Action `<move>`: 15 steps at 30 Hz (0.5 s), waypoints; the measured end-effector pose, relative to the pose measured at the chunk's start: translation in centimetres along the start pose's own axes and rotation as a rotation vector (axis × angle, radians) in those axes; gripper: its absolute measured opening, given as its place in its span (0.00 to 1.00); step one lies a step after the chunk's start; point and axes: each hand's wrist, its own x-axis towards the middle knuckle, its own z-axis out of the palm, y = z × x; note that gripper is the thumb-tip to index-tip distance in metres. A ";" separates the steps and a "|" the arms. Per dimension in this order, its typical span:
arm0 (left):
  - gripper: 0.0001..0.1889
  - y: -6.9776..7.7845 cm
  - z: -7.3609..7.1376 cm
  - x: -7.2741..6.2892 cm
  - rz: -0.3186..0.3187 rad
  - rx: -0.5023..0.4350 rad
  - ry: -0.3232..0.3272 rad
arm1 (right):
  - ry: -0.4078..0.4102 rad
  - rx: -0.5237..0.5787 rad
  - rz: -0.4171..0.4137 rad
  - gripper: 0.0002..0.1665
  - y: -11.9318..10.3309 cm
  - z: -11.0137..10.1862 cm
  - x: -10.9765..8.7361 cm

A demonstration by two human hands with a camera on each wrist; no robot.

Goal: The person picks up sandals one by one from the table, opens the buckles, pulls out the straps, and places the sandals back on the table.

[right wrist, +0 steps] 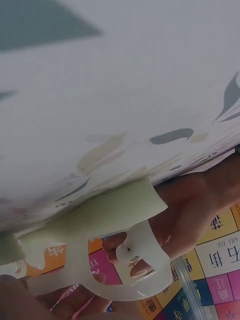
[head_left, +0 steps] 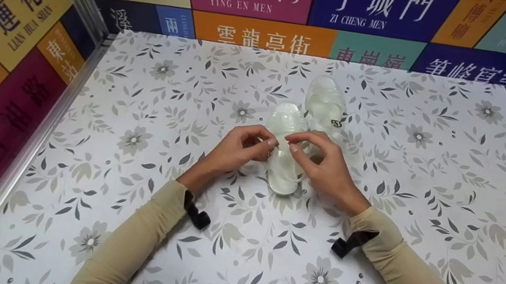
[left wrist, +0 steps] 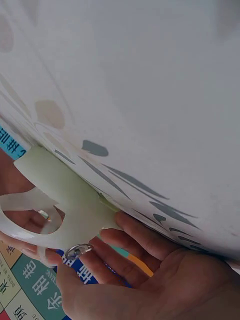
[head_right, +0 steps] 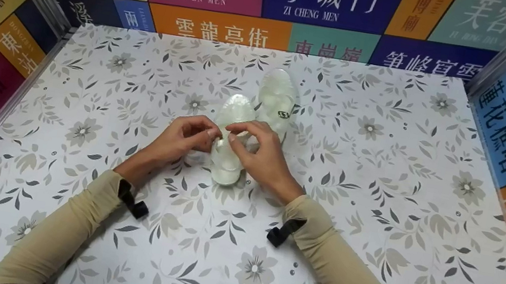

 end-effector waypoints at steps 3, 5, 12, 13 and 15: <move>0.13 0.0 0.1 0.1 -0.037 -0.031 0.036 | 0.022 0.017 -0.047 0.15 0.1 -0.2 0.1; 0.15 0.0 0.2 0.2 -0.074 -0.061 0.071 | 0.037 0.024 -0.070 0.16 0.1 -0.3 0.1; 0.14 0.2 0.4 0.4 -0.141 -0.067 0.151 | 0.118 0.013 -0.086 0.14 0.1 -1.1 -0.1; 0.14 0.2 0.4 0.4 -0.141 -0.058 0.155 | 0.135 0.008 -0.090 0.13 0.1 -1.2 -0.1; 0.13 0.2 0.5 0.4 -0.141 -0.045 0.162 | 0.182 -0.016 -0.100 0.12 0.1 -1.5 -0.3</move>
